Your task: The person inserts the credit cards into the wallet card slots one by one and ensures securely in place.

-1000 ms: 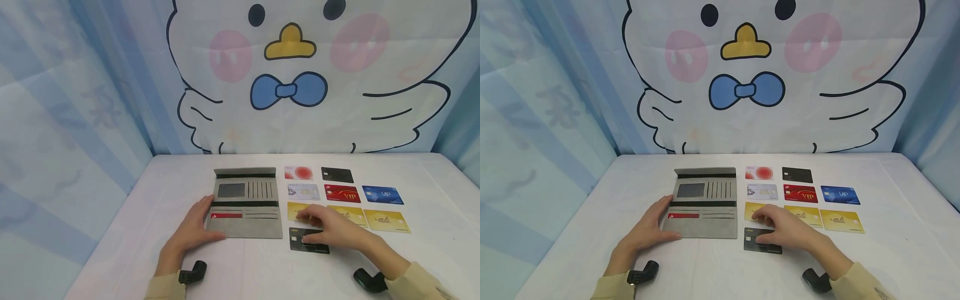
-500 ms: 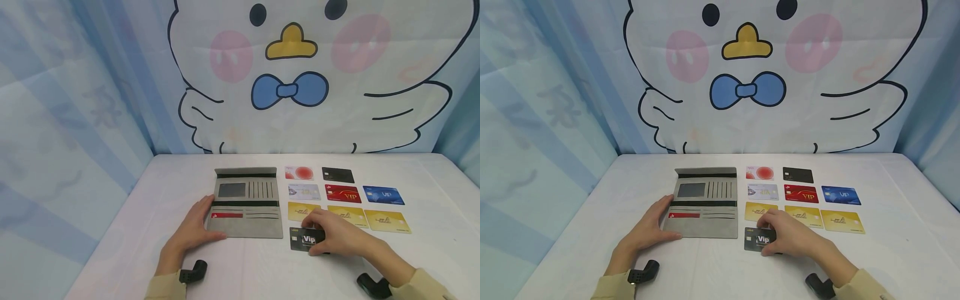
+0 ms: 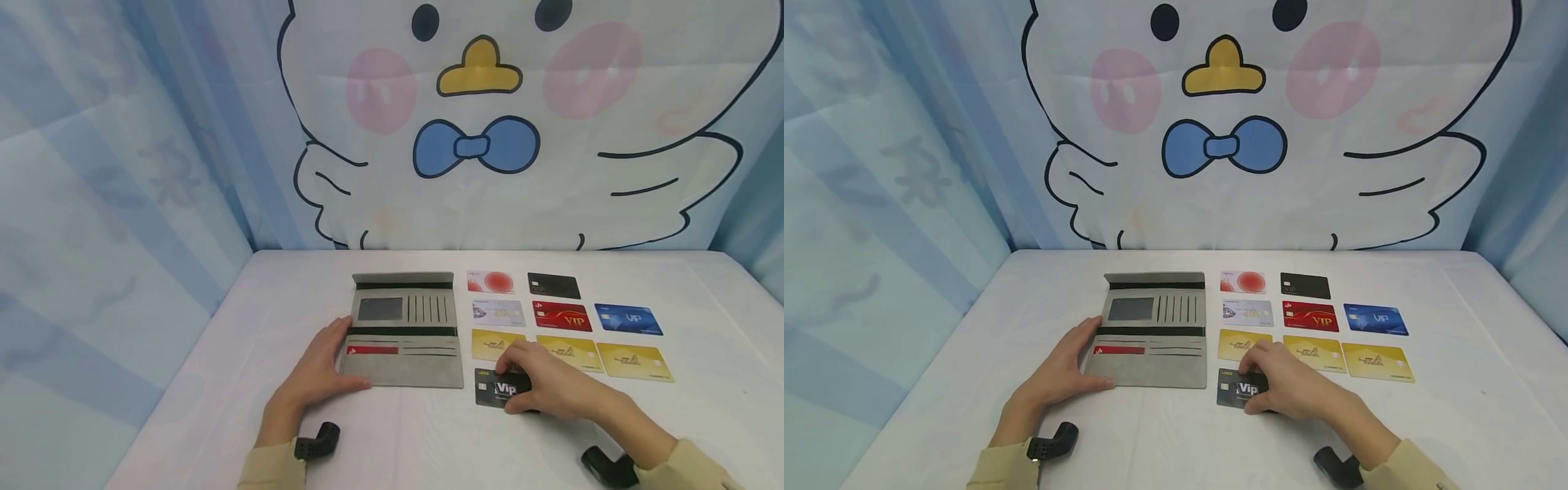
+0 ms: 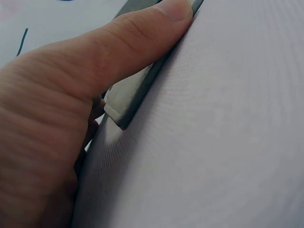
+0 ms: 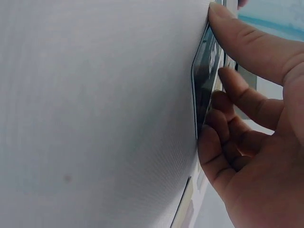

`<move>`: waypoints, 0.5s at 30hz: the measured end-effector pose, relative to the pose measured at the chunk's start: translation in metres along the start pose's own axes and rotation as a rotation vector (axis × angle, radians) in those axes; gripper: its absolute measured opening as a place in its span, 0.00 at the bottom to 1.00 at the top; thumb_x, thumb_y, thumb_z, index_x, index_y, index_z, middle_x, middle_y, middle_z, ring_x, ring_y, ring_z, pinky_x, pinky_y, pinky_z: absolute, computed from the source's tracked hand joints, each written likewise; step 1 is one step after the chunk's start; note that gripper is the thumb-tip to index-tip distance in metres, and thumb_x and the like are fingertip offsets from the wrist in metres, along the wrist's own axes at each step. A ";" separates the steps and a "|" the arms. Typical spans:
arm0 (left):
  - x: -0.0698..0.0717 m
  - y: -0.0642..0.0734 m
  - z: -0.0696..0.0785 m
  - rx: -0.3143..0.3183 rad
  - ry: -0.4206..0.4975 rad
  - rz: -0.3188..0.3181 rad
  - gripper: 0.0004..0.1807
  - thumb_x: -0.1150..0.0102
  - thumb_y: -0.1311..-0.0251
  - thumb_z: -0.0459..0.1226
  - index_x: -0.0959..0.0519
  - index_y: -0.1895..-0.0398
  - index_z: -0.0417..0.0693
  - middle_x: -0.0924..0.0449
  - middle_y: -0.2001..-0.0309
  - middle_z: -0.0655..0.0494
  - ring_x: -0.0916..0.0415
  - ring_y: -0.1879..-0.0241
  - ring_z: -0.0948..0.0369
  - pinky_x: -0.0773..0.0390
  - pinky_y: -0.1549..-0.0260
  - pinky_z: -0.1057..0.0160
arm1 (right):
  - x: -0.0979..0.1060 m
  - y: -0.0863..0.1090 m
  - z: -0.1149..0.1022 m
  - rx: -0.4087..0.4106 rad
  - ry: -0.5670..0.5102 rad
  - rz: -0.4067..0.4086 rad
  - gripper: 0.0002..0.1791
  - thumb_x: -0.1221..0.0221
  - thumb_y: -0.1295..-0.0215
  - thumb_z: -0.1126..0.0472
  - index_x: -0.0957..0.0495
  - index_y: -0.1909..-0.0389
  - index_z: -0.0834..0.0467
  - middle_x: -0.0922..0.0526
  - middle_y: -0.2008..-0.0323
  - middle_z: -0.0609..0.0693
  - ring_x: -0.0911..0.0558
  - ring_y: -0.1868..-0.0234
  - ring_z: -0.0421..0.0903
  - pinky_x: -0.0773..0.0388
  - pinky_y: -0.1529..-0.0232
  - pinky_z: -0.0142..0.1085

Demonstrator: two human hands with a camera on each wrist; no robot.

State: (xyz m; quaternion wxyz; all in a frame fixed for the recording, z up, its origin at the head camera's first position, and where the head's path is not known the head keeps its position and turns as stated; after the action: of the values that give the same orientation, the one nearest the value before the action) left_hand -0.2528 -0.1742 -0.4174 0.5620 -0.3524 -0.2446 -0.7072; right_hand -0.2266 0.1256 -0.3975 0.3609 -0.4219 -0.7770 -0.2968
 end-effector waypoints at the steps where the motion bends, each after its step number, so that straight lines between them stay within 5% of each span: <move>1: 0.000 0.000 0.000 -0.003 -0.002 0.000 0.62 0.26 0.68 0.59 0.47 0.28 0.50 0.48 0.29 0.53 0.53 0.31 0.54 0.50 0.35 0.49 | 0.001 0.000 0.000 -0.007 0.007 0.006 0.24 0.26 0.60 0.48 0.24 0.62 0.49 0.28 0.60 0.43 0.31 0.56 0.46 0.29 0.49 0.49; 6: 0.000 -0.001 0.000 -0.003 -0.005 0.002 0.62 0.26 0.68 0.59 0.47 0.28 0.50 0.48 0.29 0.53 0.53 0.31 0.54 0.49 0.35 0.48 | 0.002 0.000 0.002 -0.043 0.024 0.009 0.27 0.25 0.63 0.48 0.23 0.60 0.50 0.28 0.60 0.43 0.31 0.56 0.46 0.29 0.48 0.48; 15: 0.000 0.000 0.000 0.005 0.005 -0.004 0.62 0.26 0.68 0.58 0.47 0.28 0.50 0.49 0.29 0.53 0.54 0.31 0.53 0.50 0.35 0.48 | 0.000 0.000 0.000 0.007 0.006 0.001 0.26 0.26 0.60 0.49 0.25 0.60 0.51 0.29 0.61 0.43 0.31 0.57 0.46 0.29 0.49 0.48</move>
State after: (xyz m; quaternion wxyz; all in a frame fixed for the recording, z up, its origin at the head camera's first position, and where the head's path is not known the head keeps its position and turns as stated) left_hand -0.2529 -0.1744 -0.4172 0.5621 -0.3486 -0.2458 -0.7086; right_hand -0.2269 0.1256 -0.3974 0.3648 -0.4202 -0.7767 -0.2950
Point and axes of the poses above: each hand's wrist, its own y-axis away from the middle knuckle, its own x-axis out of the back of the hand, z = x × y, the point moved 10 cm from there along -y, towards the middle knuckle
